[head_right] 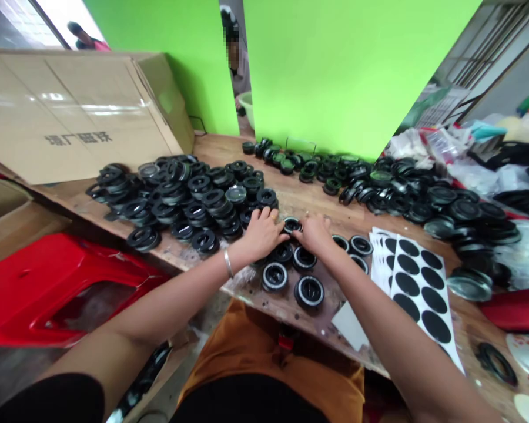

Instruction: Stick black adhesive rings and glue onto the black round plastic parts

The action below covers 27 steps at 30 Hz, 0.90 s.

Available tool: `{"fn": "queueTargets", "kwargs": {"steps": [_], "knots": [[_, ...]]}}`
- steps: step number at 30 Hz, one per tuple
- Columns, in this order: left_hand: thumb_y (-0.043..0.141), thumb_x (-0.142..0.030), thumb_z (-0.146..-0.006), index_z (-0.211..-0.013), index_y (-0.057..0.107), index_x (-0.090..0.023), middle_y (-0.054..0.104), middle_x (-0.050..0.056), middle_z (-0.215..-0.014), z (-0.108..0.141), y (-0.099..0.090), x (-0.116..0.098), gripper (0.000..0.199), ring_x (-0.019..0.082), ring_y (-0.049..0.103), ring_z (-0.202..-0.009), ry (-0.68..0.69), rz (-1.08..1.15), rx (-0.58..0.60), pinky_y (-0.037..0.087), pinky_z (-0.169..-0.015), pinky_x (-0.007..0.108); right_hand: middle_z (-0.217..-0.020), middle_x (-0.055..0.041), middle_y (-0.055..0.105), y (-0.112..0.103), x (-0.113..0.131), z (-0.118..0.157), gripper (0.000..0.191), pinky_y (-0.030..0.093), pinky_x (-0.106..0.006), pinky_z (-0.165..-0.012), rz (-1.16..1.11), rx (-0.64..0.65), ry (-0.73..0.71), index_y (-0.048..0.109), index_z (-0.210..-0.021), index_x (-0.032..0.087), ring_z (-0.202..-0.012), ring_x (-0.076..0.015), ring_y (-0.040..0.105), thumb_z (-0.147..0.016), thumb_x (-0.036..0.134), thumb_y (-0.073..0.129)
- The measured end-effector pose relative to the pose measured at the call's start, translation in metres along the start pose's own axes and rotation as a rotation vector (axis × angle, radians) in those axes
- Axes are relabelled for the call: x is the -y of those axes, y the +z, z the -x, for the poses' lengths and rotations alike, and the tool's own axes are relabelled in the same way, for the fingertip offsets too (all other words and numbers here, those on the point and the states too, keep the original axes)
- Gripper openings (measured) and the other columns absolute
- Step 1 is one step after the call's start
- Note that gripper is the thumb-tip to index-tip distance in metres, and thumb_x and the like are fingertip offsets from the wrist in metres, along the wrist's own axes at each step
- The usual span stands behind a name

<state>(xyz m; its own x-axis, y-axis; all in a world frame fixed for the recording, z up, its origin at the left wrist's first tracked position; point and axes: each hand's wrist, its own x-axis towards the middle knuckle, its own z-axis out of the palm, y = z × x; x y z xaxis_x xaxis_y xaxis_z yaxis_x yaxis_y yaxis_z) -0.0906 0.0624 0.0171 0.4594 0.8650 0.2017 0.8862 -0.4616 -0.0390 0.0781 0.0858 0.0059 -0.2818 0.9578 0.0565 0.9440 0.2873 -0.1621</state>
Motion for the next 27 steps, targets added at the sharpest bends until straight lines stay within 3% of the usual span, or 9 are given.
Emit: {"fn": "queueTargets", "kwargs": {"steps": [4,7,11,14,18,22,27], "knots": [[0.042,-0.054,-0.093,-0.115,0.062,-0.018,0.053,0.015,-0.12,0.005,-0.004,-0.002,0.046,0.032,0.038,-0.114,-0.04,0.055,0.001,0.028,-0.092,0.044,-0.117,-0.0171,0.062,-0.009,-0.001,0.032,0.035,0.037,-0.046,-0.091,-0.089,-0.139,-0.061,0.064,-0.116,0.012,-0.11,-0.034,0.051,-0.087,0.03,0.059],[0.04,-0.051,-0.095,-0.133,0.049,-0.019,0.051,0.015,-0.124,0.023,-0.016,-0.003,0.051,0.03,0.039,-0.114,-0.076,0.136,-0.047,0.03,-0.093,0.043,-0.102,-0.0115,0.067,-0.026,-0.009,0.08,0.022,0.044,-0.04,-0.089,-0.254,-0.298,-0.2,0.067,-0.103,0.015,-0.1,-0.0268,0.058,-0.09,0.028,0.055],[0.046,-0.045,-0.095,-0.134,0.049,-0.021,0.052,0.012,-0.124,0.058,-0.032,-0.005,0.046,0.028,0.04,-0.117,-0.023,0.28,-0.113,0.032,-0.095,0.042,-0.09,-0.0069,0.069,-0.039,-0.029,0.154,0.018,0.051,-0.034,-0.079,-0.27,-0.325,-0.218,0.068,-0.09,0.019,-0.086,-0.0211,0.063,-0.093,0.028,0.053],[0.051,-0.039,-0.094,-0.129,0.053,-0.019,0.052,0.012,-0.124,0.083,-0.034,-0.009,0.041,0.027,0.041,-0.118,0.048,0.376,-0.145,0.033,-0.098,0.043,-0.095,-0.0112,0.069,-0.026,-0.041,0.2,0.023,0.053,-0.037,-0.08,-0.199,-0.28,-0.152,0.067,-0.1,0.014,-0.089,-0.024,0.064,-0.093,0.032,0.055],[0.054,-0.031,-0.093,-0.125,0.055,-0.018,0.054,0.011,-0.117,0.105,-0.026,-0.024,0.035,0.025,0.045,-0.113,0.1,0.502,-0.14,0.035,-0.1,0.043,-0.119,-0.0241,0.061,0.013,-0.044,0.237,0.048,0.051,-0.049,-0.092,-0.032,-0.25,-0.079,0.057,-0.122,0.002,-0.11,-0.0341,0.058,-0.094,0.041,0.051],[0.056,-0.027,-0.092,-0.123,0.056,-0.02,0.053,0.01,-0.116,0.113,-0.02,-0.048,0.032,0.024,0.046,-0.111,0.1,0.593,-0.13,0.038,-0.098,0.042,-0.123,-0.022,0.06,0.039,-0.039,0.25,0.034,0.05,-0.048,-0.095,0.037,-0.321,-0.046,0.059,-0.118,0.006,-0.114,-0.0324,0.056,-0.096,0.03,0.048],[0.057,-0.025,-0.091,-0.12,0.058,-0.023,0.052,0.009,-0.117,0.117,-0.019,-0.069,0.029,0.024,0.044,-0.114,0.102,0.668,-0.099,0.038,-0.1,0.043,-0.126,-0.0202,0.057,0.046,-0.034,0.255,0.028,0.051,-0.05,-0.093,0.021,-0.434,-0.032,0.059,-0.117,0.01,-0.12,-0.034,0.051,-0.094,0.025,0.055]]}}
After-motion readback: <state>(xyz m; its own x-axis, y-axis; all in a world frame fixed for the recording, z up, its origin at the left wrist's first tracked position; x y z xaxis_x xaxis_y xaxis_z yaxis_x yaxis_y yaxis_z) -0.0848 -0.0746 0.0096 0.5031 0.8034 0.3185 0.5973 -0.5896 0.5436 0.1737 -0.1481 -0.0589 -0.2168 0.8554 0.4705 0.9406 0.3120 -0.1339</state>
